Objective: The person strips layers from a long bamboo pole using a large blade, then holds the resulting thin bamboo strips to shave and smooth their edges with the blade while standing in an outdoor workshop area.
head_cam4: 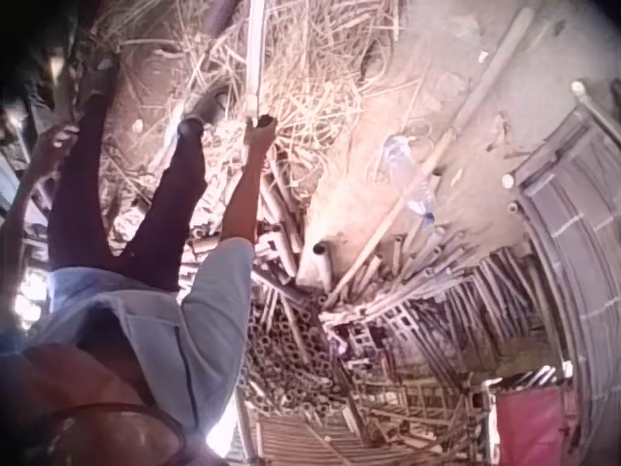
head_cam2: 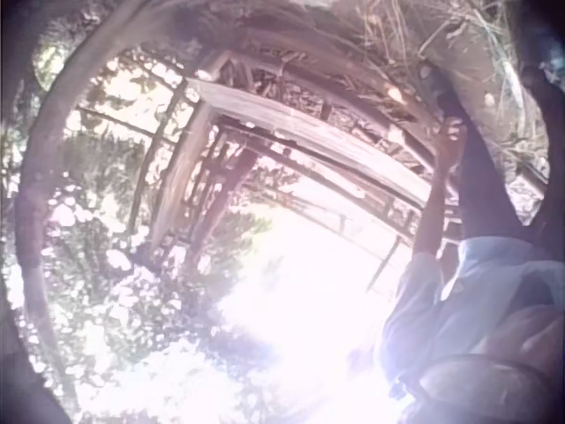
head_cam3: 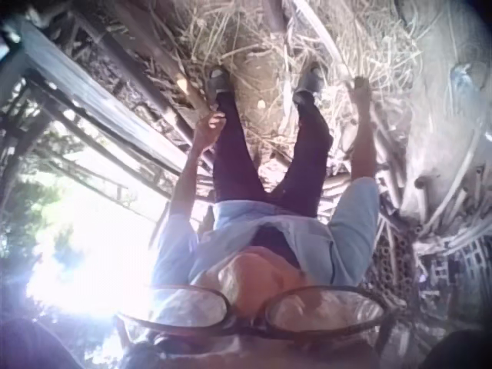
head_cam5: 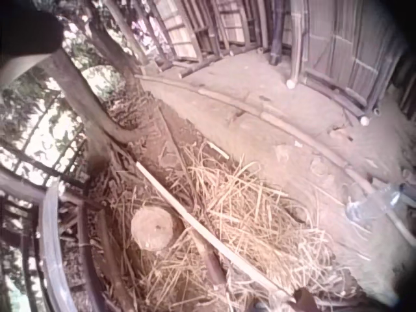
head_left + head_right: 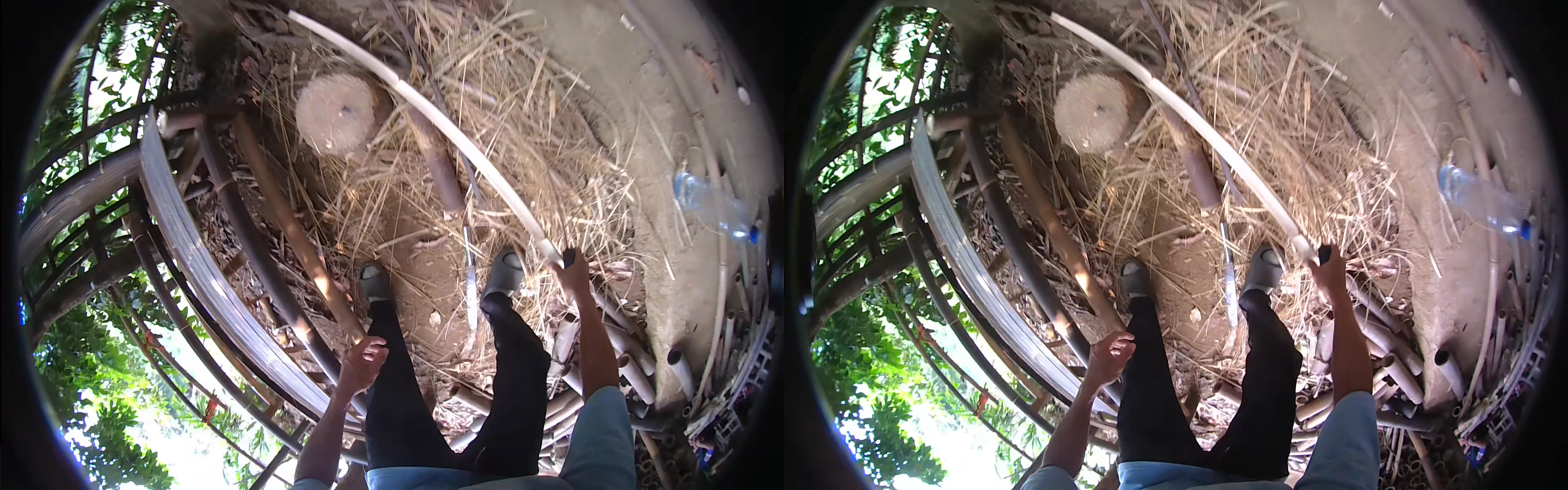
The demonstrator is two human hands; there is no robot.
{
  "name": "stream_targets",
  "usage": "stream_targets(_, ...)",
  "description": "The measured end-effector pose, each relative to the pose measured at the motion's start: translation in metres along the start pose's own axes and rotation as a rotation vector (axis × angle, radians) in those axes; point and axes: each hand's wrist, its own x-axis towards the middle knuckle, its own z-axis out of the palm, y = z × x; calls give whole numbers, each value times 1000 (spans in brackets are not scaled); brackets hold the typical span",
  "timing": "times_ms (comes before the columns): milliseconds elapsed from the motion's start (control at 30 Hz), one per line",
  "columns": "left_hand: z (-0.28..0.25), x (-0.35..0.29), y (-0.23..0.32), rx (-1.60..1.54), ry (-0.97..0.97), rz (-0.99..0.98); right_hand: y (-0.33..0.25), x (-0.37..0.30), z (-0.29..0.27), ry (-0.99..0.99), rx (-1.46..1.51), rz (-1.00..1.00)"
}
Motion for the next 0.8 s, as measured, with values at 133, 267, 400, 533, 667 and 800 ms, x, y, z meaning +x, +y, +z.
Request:
stream_targets(133, -20, -19, 40, -14, 6, 186, -56, -73, -67, 131, -132, 68)
stream_targets(267, -55, -46, 83, -17, 41, 361, -142, -144, -125, 100, -141, 145)
stream_targets(400, -104, -93, 164, -4, 4, 711, -301, -235, -210, 206, -334, 113)
stream_targets(533, -170, -165, 254, -97, -63, 1110, -439, -312, -256, 307, -615, -10)
stream_targets(667, -259, -270, 330, -88, -77, 1605, -594, -373, -265, 217, -866, -229)
stream_targets(800, -289, -377, 356, -377, -31, 2056, -687, -388, -226, 418, -1033, -469)
